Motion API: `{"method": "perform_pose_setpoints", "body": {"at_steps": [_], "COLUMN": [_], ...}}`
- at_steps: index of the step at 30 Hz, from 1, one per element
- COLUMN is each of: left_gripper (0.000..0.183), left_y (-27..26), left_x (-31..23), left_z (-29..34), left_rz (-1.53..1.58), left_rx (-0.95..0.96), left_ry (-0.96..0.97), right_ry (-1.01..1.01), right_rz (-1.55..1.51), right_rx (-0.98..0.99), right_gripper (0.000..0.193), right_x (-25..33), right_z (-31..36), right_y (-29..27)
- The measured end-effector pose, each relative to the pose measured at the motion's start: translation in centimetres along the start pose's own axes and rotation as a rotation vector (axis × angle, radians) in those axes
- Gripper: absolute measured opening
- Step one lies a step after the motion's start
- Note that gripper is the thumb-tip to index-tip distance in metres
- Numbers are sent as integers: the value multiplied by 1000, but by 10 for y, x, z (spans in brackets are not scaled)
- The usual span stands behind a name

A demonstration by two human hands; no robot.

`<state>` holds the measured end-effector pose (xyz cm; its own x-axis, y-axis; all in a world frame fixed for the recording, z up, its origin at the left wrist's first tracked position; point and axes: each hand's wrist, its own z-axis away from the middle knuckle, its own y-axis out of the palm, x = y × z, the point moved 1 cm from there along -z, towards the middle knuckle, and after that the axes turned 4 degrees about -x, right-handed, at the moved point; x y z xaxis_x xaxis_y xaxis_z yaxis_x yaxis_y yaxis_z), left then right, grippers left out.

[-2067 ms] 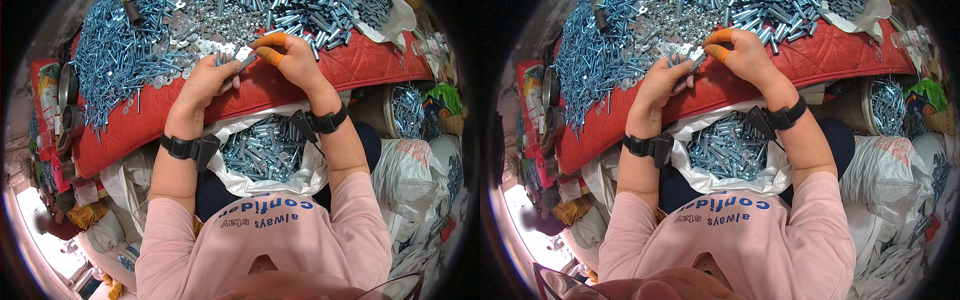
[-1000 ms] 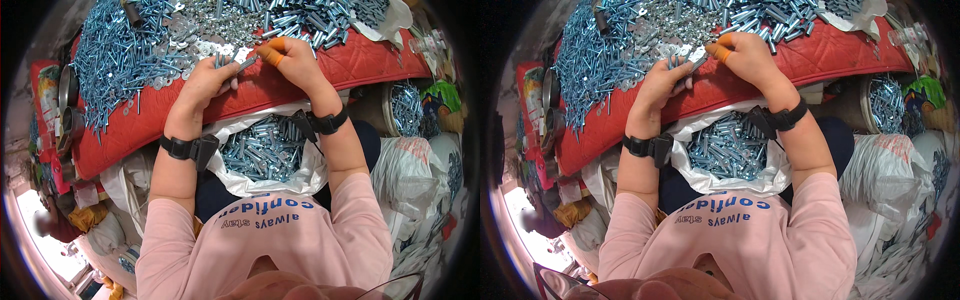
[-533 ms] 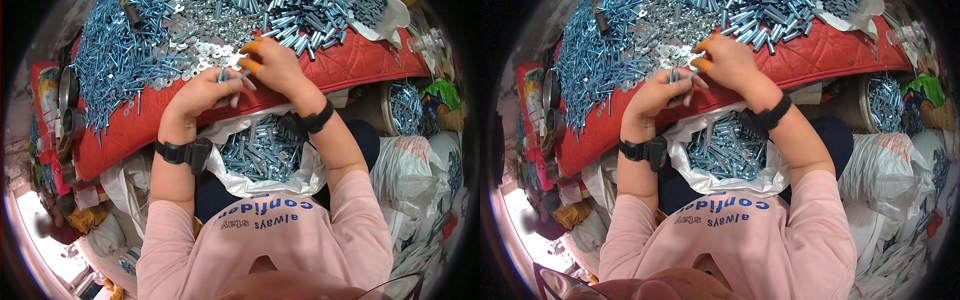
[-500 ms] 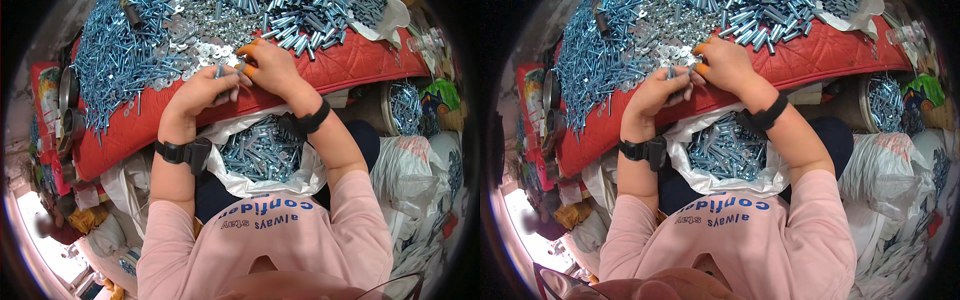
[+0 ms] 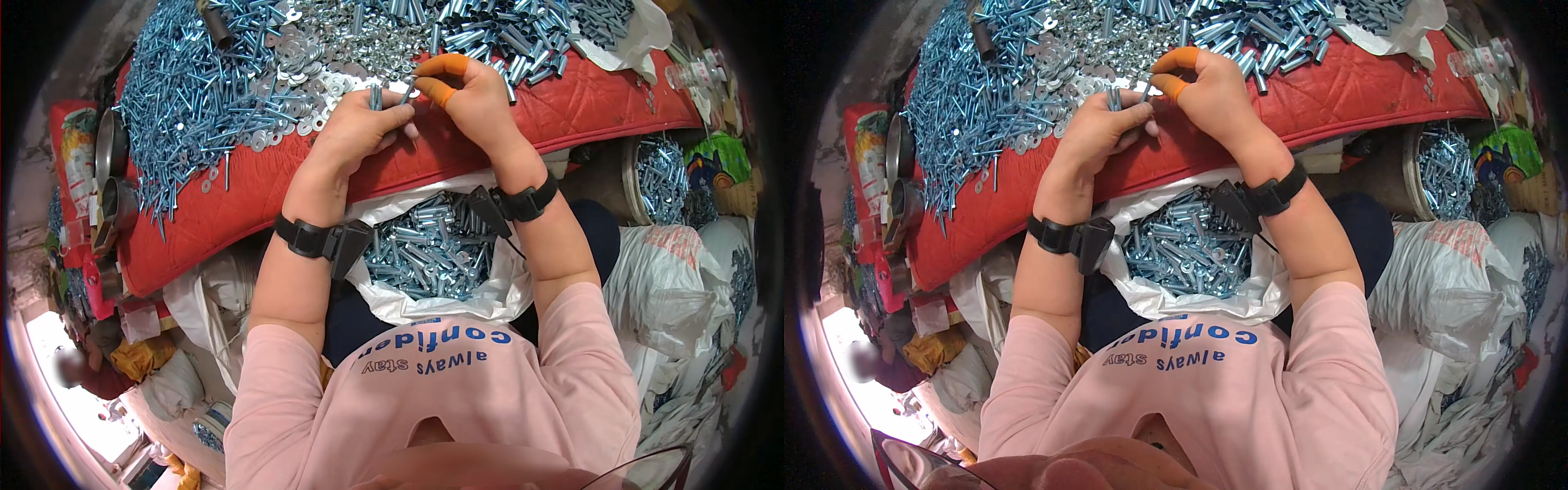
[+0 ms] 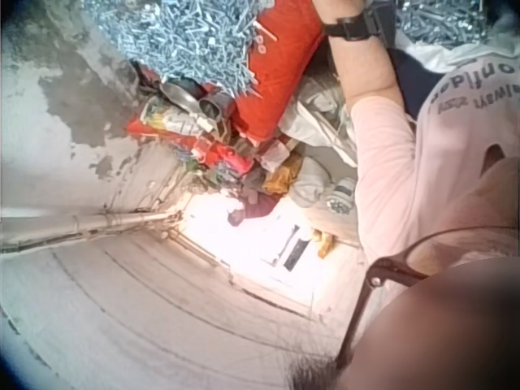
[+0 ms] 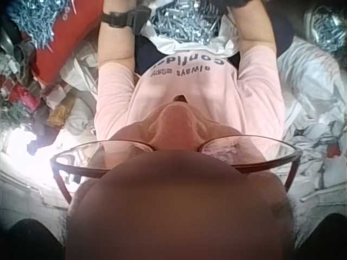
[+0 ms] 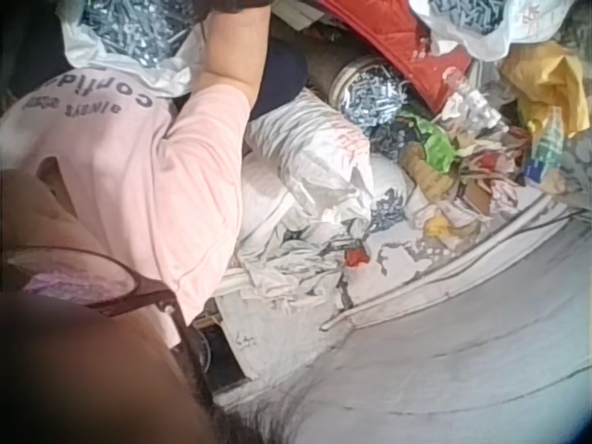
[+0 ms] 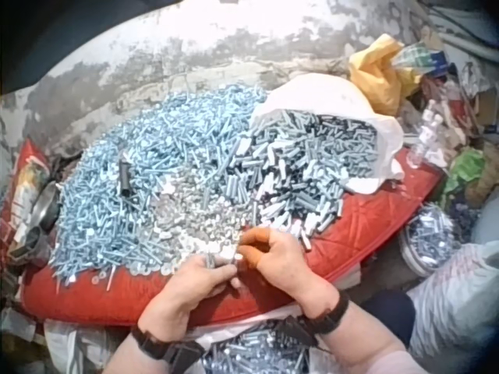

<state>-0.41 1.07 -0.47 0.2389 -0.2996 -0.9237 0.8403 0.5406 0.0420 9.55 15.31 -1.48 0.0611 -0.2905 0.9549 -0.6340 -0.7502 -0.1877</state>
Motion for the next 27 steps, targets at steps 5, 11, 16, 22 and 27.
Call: {"method": "perform_pose_setpoints", "body": {"at_steps": [5,11,16,22,27], "left_gripper": [21,25,21,14,14], "left_y": [-3,2,-4,-8,-5], "left_x": [2,-5,3,-1,-7], "left_z": [-5,2,-4,-4,-5], "left_rz": [34,-66,-148,-221,-281], "left_rx": [64,-28,-116,-280,-266], "left_ry": [9,227,330,123,151], "right_ry": [-533,-474,-504,-446,-584], "right_rz": [554,968,986,902,809], "right_rx": [-50,-138,-116,-41,15], "right_gripper": [20,13,8,11,13], "right_x": [17,-2,-7,23,28], "right_z": [9,-30,-36,-21,-13], "right_y": [-9,-20,-13,-16,-16]}}
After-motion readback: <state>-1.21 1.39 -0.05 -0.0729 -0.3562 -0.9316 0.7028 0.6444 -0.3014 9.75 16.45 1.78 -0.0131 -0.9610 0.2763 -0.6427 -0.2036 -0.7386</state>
